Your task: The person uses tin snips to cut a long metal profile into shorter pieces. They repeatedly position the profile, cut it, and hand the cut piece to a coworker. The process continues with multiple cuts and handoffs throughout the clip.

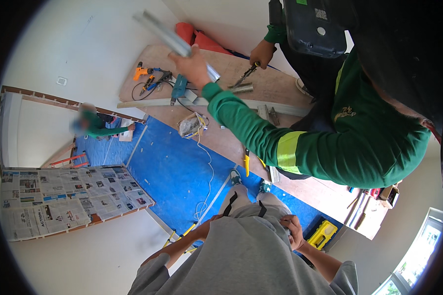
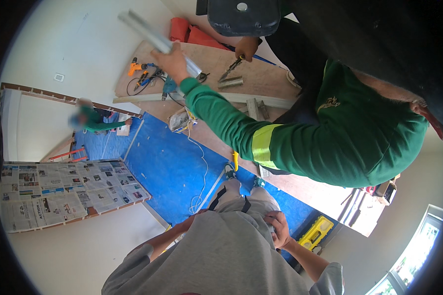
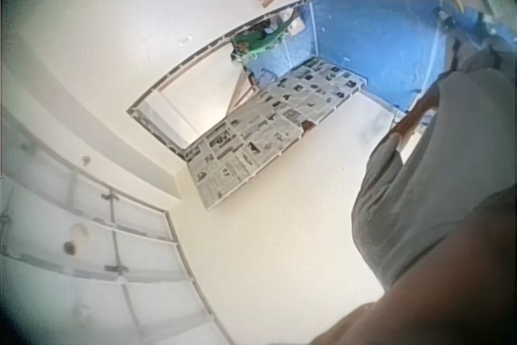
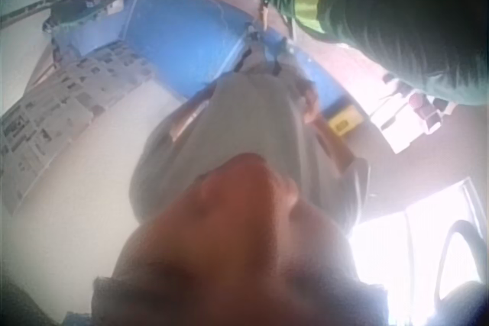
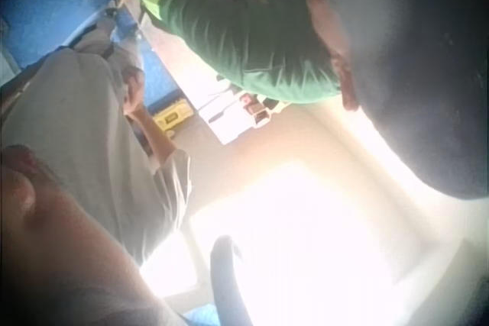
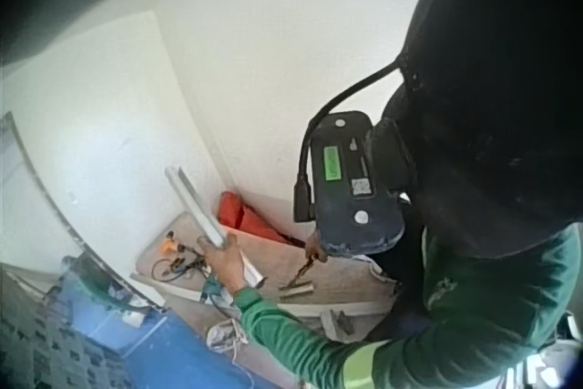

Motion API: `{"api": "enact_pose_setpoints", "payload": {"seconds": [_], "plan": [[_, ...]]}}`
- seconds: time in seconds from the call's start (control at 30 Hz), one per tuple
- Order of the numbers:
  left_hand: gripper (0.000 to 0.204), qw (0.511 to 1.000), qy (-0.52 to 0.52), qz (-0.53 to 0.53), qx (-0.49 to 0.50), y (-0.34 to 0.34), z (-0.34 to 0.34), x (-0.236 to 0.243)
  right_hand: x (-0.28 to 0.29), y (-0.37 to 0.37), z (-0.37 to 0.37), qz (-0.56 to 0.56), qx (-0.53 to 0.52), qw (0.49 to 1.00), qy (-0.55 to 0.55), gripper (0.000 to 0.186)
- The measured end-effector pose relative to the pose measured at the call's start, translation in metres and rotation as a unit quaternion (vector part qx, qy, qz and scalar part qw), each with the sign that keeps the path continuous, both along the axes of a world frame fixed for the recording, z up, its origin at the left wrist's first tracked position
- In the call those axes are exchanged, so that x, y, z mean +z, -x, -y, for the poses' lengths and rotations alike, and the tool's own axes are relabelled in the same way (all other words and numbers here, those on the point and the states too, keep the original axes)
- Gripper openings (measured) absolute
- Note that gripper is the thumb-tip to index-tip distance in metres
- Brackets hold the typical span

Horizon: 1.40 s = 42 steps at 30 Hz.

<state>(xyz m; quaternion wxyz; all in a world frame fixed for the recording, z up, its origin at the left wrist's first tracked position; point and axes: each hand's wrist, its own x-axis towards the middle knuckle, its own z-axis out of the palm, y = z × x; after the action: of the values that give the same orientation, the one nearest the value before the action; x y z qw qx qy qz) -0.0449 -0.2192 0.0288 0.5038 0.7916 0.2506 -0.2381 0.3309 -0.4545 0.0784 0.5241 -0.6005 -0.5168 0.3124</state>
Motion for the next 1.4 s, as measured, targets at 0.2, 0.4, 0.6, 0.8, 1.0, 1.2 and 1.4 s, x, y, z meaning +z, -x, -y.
{"api": "enact_pose_setpoints", "payload": {"seconds": [0.2,0.4,0.6,0.8,1.0,1.2,1.4], "plan": [[0.089,1.000,-0.007,0.018,-0.017,0.005,-0.003,-0.004,-0.002,0.000,0.002,0.001,-0.006,1.000,0.006,0.064],[0.089,0.993,-0.058,0.082,-0.063,0.010,0.001,-0.010,-0.004,0.004,0.006,-0.003,0.000,1.000,0.010,0.064],[0.113,0.980,-0.096,-0.136,-0.106,-0.004,-0.031,0.008,-0.002,0.005,0.007,0.028,-0.003,0.999,0.024,0.067],[0.094,0.949,-0.290,0.042,0.115,-0.040,-0.126,-0.003,-0.020,-0.002,-0.028,0.012,-0.098,0.971,0.217,0.027],[0.081,0.897,-0.081,0.067,0.429,-0.155,-0.217,-0.091,-0.061,0.027,-0.119,0.162,-0.082,0.920,0.348,0.044],[0.123,0.802,-0.031,-0.076,0.591,-0.272,-0.239,-0.145,-0.051,0.097,-0.178,0.086,-0.067,0.897,0.429,0.054],[0.118,0.790,-0.025,-0.185,0.585,-0.322,-0.239,-0.148,-0.056,0.157,-0.183,0.133,-0.108,0.834,0.524,0.052]]}}
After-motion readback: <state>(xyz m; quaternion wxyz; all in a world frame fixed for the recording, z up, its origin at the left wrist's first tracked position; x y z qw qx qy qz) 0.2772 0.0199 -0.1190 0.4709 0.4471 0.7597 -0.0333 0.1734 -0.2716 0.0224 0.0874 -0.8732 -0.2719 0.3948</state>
